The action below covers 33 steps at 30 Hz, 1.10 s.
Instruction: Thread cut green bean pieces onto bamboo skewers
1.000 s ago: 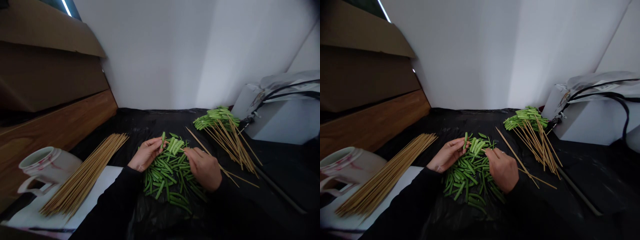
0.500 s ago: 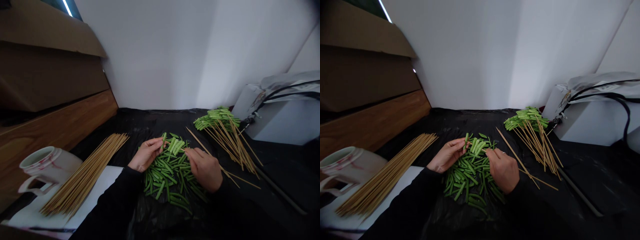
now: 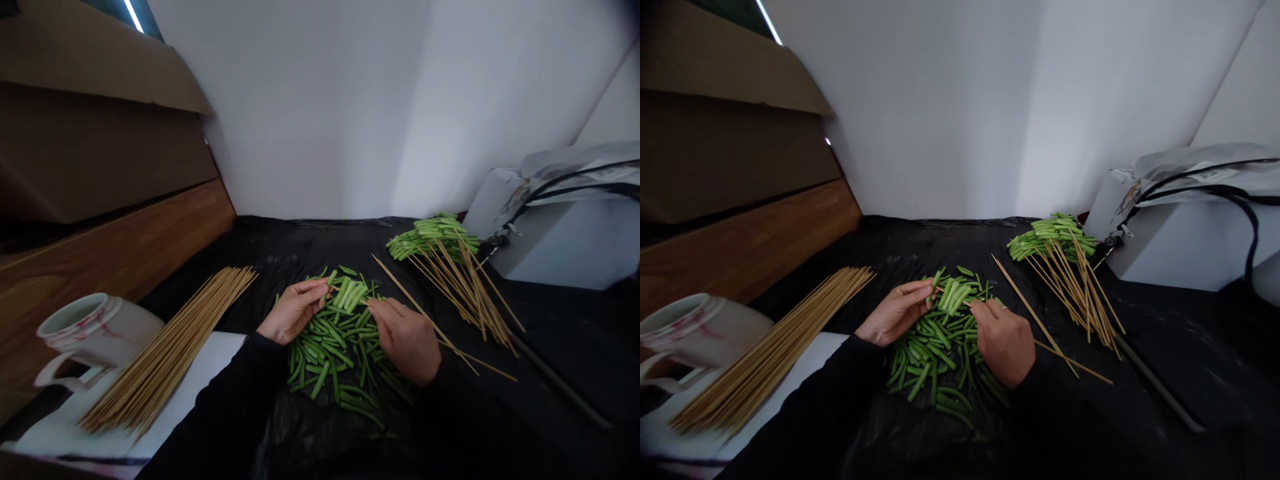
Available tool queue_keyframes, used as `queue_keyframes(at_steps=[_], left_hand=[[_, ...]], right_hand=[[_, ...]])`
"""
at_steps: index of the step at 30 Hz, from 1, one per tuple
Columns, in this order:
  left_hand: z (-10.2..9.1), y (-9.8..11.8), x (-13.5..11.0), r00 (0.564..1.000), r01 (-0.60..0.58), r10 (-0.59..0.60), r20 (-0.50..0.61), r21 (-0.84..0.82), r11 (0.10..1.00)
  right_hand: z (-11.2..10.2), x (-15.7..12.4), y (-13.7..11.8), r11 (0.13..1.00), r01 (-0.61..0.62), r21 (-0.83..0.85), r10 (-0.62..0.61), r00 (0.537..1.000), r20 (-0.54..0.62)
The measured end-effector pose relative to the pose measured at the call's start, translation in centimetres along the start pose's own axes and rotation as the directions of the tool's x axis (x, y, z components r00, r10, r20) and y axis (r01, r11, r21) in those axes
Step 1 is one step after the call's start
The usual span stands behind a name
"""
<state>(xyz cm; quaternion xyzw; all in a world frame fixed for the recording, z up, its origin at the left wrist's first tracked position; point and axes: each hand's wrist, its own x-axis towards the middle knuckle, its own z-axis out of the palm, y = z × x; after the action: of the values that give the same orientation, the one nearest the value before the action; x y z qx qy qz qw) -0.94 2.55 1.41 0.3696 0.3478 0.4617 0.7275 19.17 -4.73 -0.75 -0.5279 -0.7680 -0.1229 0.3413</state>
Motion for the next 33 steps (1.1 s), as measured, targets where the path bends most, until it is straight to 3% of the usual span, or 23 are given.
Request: queue_keyframes(at_steps=[16,27,33], left_hand=[[0.45,-0.02,-0.26,0.998,0.051,-0.051,0.039,-0.011,0.999],[0.23,-0.83,0.01,0.998,0.046,-0.049,0.044,0.072,0.996],[0.61,-0.20,-0.46,0.999,0.034,-0.035,0.011,0.077,0.996]], right_hand=[[-0.04,-0.06,-0.43,0.995,0.021,0.095,-0.020,1.000,-0.010],[0.20,-0.19,-0.53,0.999,0.038,0.026,-0.037,0.999,-0.027],[0.10,0.04,-0.67,0.998,0.020,0.066,-0.017,0.999,-0.041]])
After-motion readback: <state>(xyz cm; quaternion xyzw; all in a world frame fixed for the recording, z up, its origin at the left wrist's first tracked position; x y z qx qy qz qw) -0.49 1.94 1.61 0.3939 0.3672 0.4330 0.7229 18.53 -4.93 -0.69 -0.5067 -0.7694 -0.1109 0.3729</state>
